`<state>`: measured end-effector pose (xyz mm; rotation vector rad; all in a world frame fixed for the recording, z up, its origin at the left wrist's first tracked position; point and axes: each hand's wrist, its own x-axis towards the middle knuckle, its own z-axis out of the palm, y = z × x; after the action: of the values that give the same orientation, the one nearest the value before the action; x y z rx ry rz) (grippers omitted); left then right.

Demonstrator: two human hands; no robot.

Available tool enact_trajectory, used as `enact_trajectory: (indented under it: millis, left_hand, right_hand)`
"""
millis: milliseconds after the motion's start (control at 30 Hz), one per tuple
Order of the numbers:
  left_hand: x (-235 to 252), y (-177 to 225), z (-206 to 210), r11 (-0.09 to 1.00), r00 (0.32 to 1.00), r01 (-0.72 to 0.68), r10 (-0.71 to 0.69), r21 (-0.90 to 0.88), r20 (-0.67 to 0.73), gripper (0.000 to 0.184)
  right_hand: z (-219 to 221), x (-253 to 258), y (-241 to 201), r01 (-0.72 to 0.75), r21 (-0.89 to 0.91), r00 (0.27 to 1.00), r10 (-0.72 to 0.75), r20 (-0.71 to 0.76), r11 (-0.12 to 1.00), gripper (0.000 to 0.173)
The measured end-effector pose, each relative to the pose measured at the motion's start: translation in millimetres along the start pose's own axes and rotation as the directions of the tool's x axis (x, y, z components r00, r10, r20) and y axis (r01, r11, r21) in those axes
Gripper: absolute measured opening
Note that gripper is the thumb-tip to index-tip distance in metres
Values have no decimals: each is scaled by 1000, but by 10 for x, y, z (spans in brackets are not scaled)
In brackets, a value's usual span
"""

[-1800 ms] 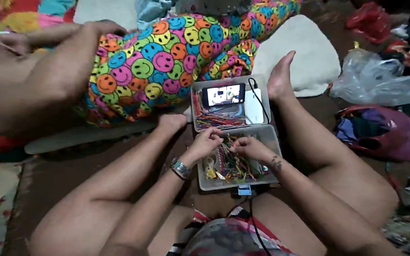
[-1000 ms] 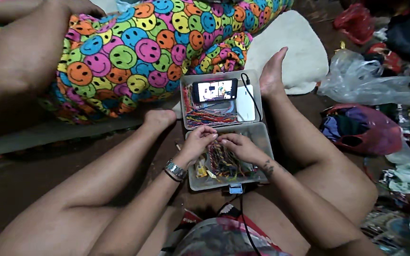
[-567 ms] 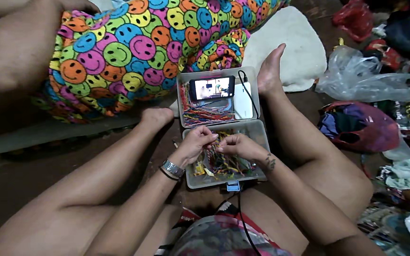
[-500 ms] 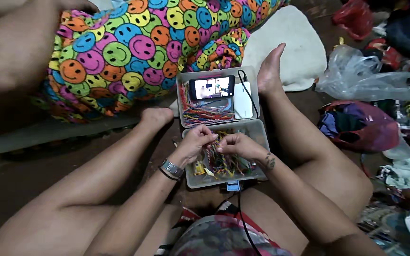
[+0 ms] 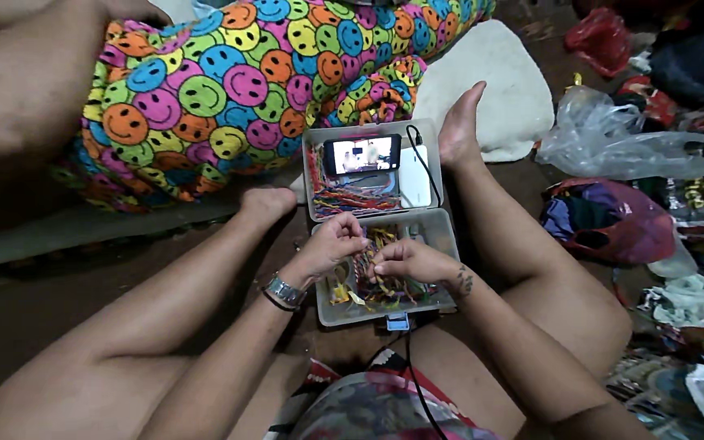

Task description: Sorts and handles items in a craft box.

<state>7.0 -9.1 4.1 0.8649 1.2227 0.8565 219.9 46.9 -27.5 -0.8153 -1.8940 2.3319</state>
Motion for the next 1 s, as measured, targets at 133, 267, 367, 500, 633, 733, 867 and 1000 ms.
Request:
enact_trajectory:
  millis: [133, 267, 367, 500, 633, 733, 867, 1000]
  left_hand:
    - [-26, 58, -27, 1000, 1000, -5, 5, 7, 31, 21]
    - [-41, -14, -26, 990, 1000, 26, -25, -135, 10, 16]
    - [-25, -82, -36, 986, 998, 22, -12, -168, 63, 12]
    - [-28, -41, -13, 990, 1000, -3, 7, -138, 24, 13]
    - [-24, -61, -46, 990, 999, -20, 23, -138, 25, 14]
    - [-23, -44, -16, 998, 999, -14, 11, -62, -43, 15]
    - [-10, -40, 45, 995, 985, -25, 7, -99, -174, 16]
    - [-17, -112, -35, 992, 998, -53, 49, -113, -38, 14]
  right_hand:
    - [54, 57, 97, 56, 70, 995, -50, -87, 996, 6]
    - [136, 91, 82, 103, 82, 979, -86, -185, 991, 17]
    - [149, 94, 69, 91, 76, 979, -75, -189, 993, 17]
    - [94, 50, 63, 85, 87, 995, -80, -63, 993, 20]
    - [30, 4, 27, 31, 67, 1000, -32, 1, 997, 20]
    - [31, 34, 42, 18, -111, 995, -28, -93, 994, 12]
    - [67, 72, 52, -15, -131, 974, -15, -226, 991, 17]
    - [98, 74, 53, -13, -31, 960, 4, -280, 999, 23]
